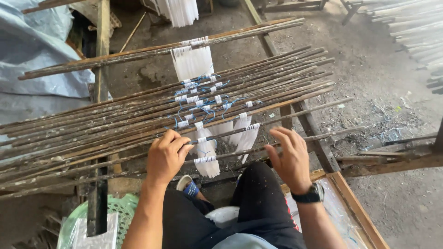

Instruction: Tying candle wicks onto wooden sticks arranged on a frame

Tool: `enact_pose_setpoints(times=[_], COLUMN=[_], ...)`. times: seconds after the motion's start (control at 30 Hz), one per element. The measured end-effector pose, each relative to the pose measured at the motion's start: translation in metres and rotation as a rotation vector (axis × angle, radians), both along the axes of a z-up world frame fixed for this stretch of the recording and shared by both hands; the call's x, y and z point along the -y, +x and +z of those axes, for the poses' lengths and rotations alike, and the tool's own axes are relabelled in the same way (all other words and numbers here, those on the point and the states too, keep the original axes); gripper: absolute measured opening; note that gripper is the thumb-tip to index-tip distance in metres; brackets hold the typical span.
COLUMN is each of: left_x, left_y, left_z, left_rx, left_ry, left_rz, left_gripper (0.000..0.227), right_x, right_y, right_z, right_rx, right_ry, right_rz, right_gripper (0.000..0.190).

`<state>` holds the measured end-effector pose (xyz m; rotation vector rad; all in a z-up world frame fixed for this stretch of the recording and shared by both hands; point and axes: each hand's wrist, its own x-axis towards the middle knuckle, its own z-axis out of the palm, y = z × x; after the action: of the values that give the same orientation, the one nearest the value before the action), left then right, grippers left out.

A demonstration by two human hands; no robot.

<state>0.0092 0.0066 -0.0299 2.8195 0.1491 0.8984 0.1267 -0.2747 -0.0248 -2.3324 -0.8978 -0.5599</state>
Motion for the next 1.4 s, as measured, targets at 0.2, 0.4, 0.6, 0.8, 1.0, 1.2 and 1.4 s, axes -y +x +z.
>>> enact_pose_setpoints(times=[0.2,0.4,0.6,0.8,1.0,1.2,1.4], left_x=[0.004,0.012,0.027,0.031,0.032,0.032,0.032], left_y=[0.001,-0.01,-0.029,-0.031,-0.031,-0.03,-0.033], left_z=[0.006,0.01,0.003,-0.002,0.001,0.001,0.002], left_rx=[-0.025,0.189,0.237,0.247,0.24,0.227,0.199], left_ry=[0.061,0.065,0.018,0.004,0.022,0.034,0.039], left_rz=[0.012,0.087,0.115,0.162,0.137,0.14,0.106], left_gripper=[0.013,0.009,0.01,0.015,0.02,0.022,0.023], right_x=[0.007,-0.01,-0.038,-0.063,-0.09,-0.068,-0.065], right_y=[-0.064,-0.075,-0.064,-0.047,-0.04,-0.019,-0.034], right_z=[0.005,0.005,-0.008,-0.058,-0.033,-0.199,-0.118], right_rx=[-0.283,-0.498,-0.591,-0.734,-0.771,-0.913,-0.807], right_ry=[0.305,0.347,0.339,0.408,0.462,0.42,0.302], right_rz=[0.142,0.282,0.349,0.363,0.406,0.467,0.477], right_gripper=[0.017,0.015,0.014,0.029,0.024,0.028,0.031])
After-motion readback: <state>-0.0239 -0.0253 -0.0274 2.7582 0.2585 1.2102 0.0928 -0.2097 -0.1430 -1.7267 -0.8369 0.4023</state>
